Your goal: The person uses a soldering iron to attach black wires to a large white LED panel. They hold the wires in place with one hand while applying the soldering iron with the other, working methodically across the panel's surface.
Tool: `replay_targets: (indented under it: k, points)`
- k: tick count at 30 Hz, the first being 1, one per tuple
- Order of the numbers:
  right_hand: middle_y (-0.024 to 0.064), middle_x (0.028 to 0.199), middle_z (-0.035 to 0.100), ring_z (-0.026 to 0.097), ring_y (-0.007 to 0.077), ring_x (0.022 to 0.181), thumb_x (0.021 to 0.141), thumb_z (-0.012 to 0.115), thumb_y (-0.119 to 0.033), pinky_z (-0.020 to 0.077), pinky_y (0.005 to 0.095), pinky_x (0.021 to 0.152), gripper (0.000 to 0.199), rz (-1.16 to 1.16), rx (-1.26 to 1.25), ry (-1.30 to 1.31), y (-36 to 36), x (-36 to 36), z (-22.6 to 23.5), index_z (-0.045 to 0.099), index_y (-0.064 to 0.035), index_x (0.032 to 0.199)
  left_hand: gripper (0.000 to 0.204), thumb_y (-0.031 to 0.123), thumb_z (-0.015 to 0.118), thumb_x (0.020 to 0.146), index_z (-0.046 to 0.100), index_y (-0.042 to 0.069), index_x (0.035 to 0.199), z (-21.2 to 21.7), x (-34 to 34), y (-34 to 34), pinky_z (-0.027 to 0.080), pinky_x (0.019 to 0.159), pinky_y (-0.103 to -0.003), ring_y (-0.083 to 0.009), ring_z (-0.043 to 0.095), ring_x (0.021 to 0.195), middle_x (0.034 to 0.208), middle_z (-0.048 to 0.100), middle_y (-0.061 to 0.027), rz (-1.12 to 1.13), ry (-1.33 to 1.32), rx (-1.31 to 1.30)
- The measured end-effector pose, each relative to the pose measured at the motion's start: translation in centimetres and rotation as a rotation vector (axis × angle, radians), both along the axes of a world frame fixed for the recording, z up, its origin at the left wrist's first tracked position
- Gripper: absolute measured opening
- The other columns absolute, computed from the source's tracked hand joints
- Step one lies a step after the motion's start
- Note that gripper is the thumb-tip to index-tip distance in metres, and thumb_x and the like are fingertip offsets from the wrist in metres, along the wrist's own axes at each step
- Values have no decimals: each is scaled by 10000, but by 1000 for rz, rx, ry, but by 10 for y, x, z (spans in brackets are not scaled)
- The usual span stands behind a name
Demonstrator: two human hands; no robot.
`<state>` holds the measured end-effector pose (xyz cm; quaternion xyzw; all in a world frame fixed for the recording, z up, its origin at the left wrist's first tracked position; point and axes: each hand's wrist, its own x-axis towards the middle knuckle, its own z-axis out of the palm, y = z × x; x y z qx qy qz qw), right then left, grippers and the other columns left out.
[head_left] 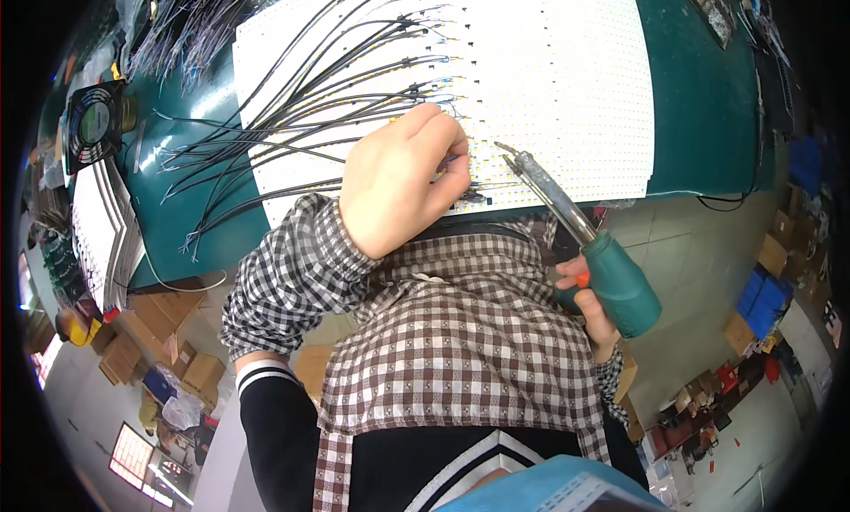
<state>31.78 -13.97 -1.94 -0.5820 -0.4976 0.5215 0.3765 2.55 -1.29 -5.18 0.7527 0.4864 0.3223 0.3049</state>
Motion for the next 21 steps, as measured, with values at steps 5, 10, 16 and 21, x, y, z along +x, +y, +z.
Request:
replay_targets:
  k: [5, 10, 16, 21]
  points:
    - [188, 988, 760, 760, 220, 866, 820, 882, -86, 648, 341, 770, 552, 15, 46, -6, -2, -1, -3, 611, 111, 1259, 97, 38, 729, 839, 637, 54, 865, -2, 2, 1, 512, 589, -317, -195, 641, 652, 796, 599, -51, 12, -15, 14]
    - [145, 934, 767, 757, 198, 833, 818, 881, -112, 637, 324, 763, 533, 40, 61, -77, -5, 2, -5, 634, 107, 1236, 100, 36, 728, 830, 635, 55, 863, -2, 3, 2, 510, 583, -318, -200, 635, 640, 789, 599, -51, 9, -2, 26]
    - [101, 887, 766, 750, 171, 807, 784, 901, -99, 621, 311, 762, 535, 57, 71, -147, -6, 3, -7, 655, 103, 1215, 99, 42, 726, 824, 636, 50, 863, 0, 1, 5, 517, 598, -326, -207, 642, 662, 797, 609, -60, -2, -17, -11]
    - [90, 872, 764, 747, 159, 805, 762, 894, -49, 617, 304, 757, 528, 3, 21, -87, -5, -1, -6, 662, 100, 1212, 96, 49, 728, 824, 639, 44, 860, 1, 0, 7, 524, 613, -331, -215, 651, 678, 804, 620, -67, -16, -8, -13]
